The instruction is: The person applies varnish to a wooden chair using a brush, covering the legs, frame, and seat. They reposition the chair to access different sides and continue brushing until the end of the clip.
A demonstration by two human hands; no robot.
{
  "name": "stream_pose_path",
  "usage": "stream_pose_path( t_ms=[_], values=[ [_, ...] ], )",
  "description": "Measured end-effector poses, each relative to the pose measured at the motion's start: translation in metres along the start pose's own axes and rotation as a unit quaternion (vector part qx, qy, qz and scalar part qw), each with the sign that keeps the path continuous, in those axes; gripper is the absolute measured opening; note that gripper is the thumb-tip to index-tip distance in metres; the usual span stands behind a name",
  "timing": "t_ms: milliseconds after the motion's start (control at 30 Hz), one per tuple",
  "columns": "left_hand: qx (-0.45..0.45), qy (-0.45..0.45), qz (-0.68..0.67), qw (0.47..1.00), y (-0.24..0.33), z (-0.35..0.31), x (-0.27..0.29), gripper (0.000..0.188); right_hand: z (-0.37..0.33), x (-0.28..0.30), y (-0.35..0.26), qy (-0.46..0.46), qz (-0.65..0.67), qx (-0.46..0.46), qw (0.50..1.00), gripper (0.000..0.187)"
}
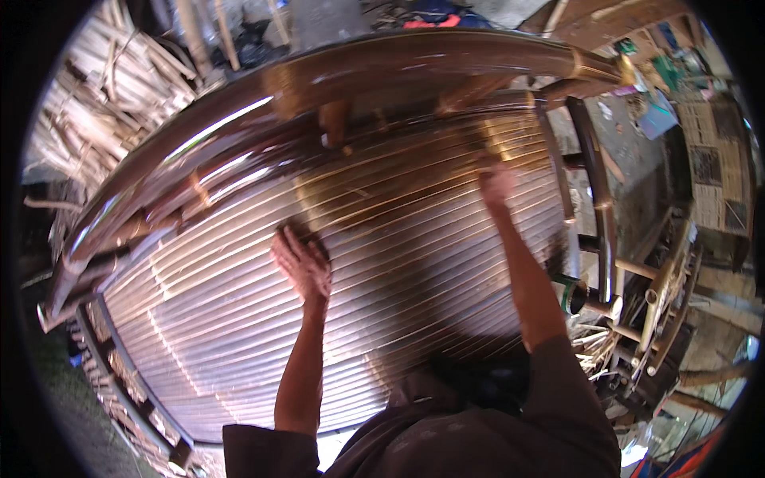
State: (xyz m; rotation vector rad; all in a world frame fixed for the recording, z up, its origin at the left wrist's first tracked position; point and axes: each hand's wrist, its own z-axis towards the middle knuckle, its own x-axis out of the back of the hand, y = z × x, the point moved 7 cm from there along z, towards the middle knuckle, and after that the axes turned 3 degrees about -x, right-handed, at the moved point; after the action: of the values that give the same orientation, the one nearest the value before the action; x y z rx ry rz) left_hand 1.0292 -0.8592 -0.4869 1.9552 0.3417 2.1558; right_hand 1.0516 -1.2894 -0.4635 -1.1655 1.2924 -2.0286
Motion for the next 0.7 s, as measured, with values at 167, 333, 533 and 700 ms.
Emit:
stream_pose_path(
  t_ms=[167,333,533,700],
  values=[
    [-0.038,0.000,-0.034,0.999,0.026,0.008,0.011,0.057,-0.088,-0.183,-0.133,-0.203,0.102,0.198,0.954,0.012],
    [0.020,-0.016,0.029,0.999,-0.004,-0.002,0.008,0.054,-0.004,-0.130,-0.095,-0.348,-0.125,-0.045,0.928,0.020],
    [-0.007,-0.020,0.044,0.999,0.009,0.000,0.005,0.057,0.132,0.124,0.071,0.033,-0.258,-0.182,0.948,0.022],
    [-0.047,0.017,0.072,0.996,0.016,0.002,0.012,0.053,0.090,0.017,-0.013,-0.124,-0.028,0.072,0.989,0.006]
  ],
)
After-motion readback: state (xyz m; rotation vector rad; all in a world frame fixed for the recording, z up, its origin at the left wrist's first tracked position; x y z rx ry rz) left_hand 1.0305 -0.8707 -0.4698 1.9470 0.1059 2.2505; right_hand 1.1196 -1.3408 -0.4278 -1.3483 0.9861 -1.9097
